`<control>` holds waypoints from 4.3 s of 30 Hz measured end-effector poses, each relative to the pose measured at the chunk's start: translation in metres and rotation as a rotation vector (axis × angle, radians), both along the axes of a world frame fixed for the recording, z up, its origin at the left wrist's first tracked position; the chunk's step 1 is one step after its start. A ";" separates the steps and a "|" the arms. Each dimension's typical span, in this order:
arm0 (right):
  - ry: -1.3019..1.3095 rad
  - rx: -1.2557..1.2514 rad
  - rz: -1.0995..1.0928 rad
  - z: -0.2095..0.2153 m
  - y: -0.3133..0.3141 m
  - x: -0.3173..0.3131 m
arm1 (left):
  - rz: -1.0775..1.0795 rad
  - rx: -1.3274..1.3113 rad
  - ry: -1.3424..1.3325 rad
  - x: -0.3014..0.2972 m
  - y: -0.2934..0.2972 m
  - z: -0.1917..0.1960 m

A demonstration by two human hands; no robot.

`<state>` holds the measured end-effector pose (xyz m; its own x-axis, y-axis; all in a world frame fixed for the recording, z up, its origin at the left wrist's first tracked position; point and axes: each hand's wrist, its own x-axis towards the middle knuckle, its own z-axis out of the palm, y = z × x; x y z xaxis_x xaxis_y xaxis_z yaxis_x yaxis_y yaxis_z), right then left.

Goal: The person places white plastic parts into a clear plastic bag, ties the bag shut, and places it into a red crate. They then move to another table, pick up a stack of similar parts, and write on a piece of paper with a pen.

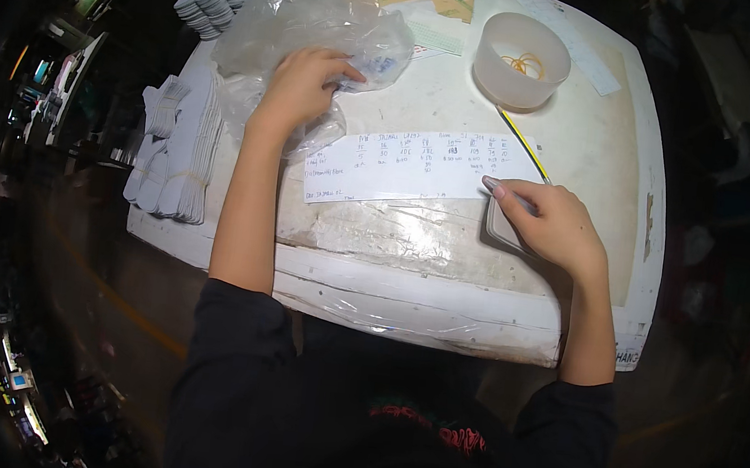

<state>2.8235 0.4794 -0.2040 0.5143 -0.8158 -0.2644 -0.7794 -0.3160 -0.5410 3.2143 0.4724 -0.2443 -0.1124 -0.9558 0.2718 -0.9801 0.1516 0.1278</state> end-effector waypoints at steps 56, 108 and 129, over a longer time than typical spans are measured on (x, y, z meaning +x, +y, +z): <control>-1.104 0.387 -0.375 -0.013 -0.002 0.004 | -0.156 0.514 1.869 -0.148 0.041 0.027; -1.353 0.487 -0.065 -0.012 -0.016 -0.020 | -0.254 0.150 0.372 -0.188 0.089 0.035; -0.764 0.124 -0.136 -0.054 0.008 0.026 | -0.410 0.017 -0.004 -0.202 0.138 -0.015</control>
<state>2.8497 0.4875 -0.2577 0.4884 -0.8721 0.0291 -0.2046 -0.1469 -0.9678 3.0125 0.6100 -0.2588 -0.4860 -0.8358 0.2554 -0.8395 0.5277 0.1295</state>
